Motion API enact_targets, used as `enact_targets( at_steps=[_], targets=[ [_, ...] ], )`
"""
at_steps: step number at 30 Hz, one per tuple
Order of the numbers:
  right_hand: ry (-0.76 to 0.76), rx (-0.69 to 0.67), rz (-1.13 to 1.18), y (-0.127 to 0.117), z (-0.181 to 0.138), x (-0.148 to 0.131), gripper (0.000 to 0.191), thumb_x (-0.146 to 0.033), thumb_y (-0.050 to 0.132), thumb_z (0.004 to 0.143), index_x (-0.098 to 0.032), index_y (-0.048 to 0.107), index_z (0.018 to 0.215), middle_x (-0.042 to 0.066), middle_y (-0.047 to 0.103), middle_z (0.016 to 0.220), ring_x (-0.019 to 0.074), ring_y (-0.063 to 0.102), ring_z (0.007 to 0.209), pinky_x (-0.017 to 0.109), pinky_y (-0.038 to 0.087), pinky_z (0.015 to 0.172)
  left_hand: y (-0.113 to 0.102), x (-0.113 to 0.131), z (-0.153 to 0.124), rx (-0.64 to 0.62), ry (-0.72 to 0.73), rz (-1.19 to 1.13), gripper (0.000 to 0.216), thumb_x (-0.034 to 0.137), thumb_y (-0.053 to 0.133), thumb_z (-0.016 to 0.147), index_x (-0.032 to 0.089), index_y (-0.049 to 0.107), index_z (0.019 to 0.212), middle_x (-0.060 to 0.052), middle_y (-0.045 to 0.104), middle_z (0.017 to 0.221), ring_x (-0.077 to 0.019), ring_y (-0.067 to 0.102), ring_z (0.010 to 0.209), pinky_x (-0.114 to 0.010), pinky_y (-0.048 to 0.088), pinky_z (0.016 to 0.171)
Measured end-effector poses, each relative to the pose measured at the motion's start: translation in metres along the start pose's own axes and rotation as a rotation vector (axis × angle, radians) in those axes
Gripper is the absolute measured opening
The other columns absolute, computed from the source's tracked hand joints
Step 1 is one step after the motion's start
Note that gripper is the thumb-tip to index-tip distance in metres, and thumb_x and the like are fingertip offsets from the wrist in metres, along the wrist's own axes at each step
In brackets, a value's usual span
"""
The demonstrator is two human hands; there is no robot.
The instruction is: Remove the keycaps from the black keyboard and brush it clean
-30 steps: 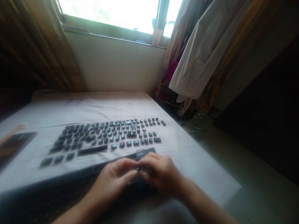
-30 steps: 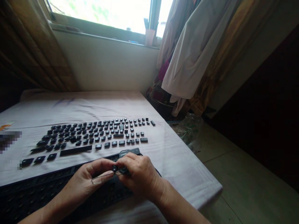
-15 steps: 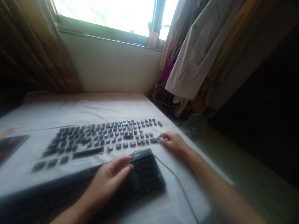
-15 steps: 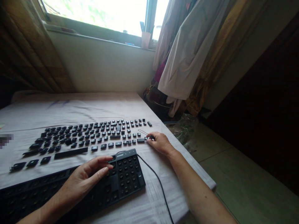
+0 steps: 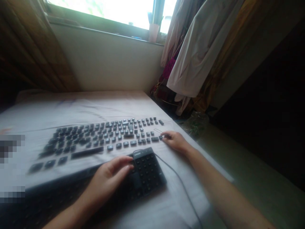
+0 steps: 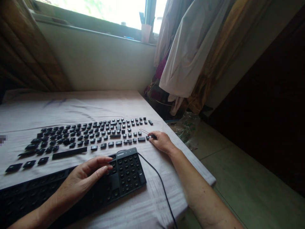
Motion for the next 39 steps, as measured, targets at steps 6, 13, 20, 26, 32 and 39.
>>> enact_targets(
  at_steps=[6, 13, 20, 26, 32, 39],
  targets=[
    [0.024, 0.124, 0.233, -0.017, -0.01, -0.002, 0.034, -0.047, 0.067, 0.081, -0.018, 0.074, 0.098, 0.003, 0.07, 0.072, 0.0177, 0.062, 0.063, 0.031, 0.051, 0.065, 0.001, -0.001, -0.001, -0.026, 0.021, 0.022, 0.045, 0.06, 0.065, 0.077, 0.025, 0.07, 0.105, -0.003, 0.076, 0.103, -0.0222, 0.071, 0.098, -0.035, 0.056, 0.098],
    [0.001, 0.098, 0.475, -0.016, -0.05, -0.037, 0.077, -0.081, 0.028, 0.09, -0.018, 0.068, 0.07, 0.005, 0.062, 0.062, 0.0166, 0.059, 0.06, 0.029, 0.049, 0.057, 0.014, 0.02, -0.016, -0.094, 0.423, 0.518, 0.03, 0.046, 0.054, 0.09, 0.032, 0.07, 0.11, -0.001, 0.073, 0.111, -0.0187, 0.067, 0.106, -0.032, 0.056, 0.099],
    [-0.017, -0.231, 0.532, 0.012, -0.074, -0.053, 0.062, -0.077, 0.049, 0.086, -0.018, 0.061, 0.072, -0.005, 0.046, 0.052, 0.0091, 0.042, 0.045, 0.022, 0.037, 0.044, 0.028, 0.011, -0.025, -0.075, 0.604, 1.002, 0.079, 0.06, 0.068, 0.078, 0.035, 0.039, 0.147, -0.011, 0.038, 0.157, -0.0396, 0.037, 0.144, -0.072, 0.033, 0.116],
    [-0.079, -0.394, 0.499, 0.009, -0.081, -0.054, 0.028, -0.045, 0.076, 0.08, -0.018, 0.071, 0.083, 0.001, 0.068, 0.074, 0.0143, 0.061, 0.067, 0.025, 0.052, 0.062, 0.027, -0.003, -0.02, -0.055, 0.497, 1.095, 0.101, 0.061, 0.077, 0.068, 0.036, 0.026, 0.153, -0.015, 0.023, 0.163, -0.0451, 0.027, 0.148, -0.077, 0.016, 0.118],
    [-0.102, -0.45, 0.501, 0.008, -0.085, -0.049, 0.021, -0.039, 0.074, 0.083, -0.018, 0.075, 0.084, 0.004, 0.076, 0.081, 0.0173, 0.07, 0.076, 0.03, 0.058, 0.073, 0.027, -0.006, -0.018, -0.111, 0.413, 1.123, 0.108, 0.06, 0.079, 0.063, 0.039, 0.023, 0.153, -0.013, 0.017, 0.164, -0.0469, 0.023, 0.148, -0.079, 0.016, 0.116],
    [-0.203, -0.463, 0.378, 0.007, -0.088, -0.062, 0.012, -0.029, 0.072, 0.085, -0.018, 0.075, 0.086, 0.004, 0.078, 0.08, 0.0182, 0.072, 0.074, 0.028, 0.058, 0.069, 0.026, 0.0, -0.02, -0.126, 0.39, 1.124, 0.104, 0.061, 0.077, 0.065, 0.038, 0.026, 0.152, -0.012, 0.018, 0.164, -0.0455, 0.022, 0.149, -0.076, 0.018, 0.117]
  ],
)
Point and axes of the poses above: each hand's wrist, its own z-axis towards the middle knuckle, its own y-axis out of the palm, x = y × z, the point moved 6 cm from there along z, towards the middle knuckle
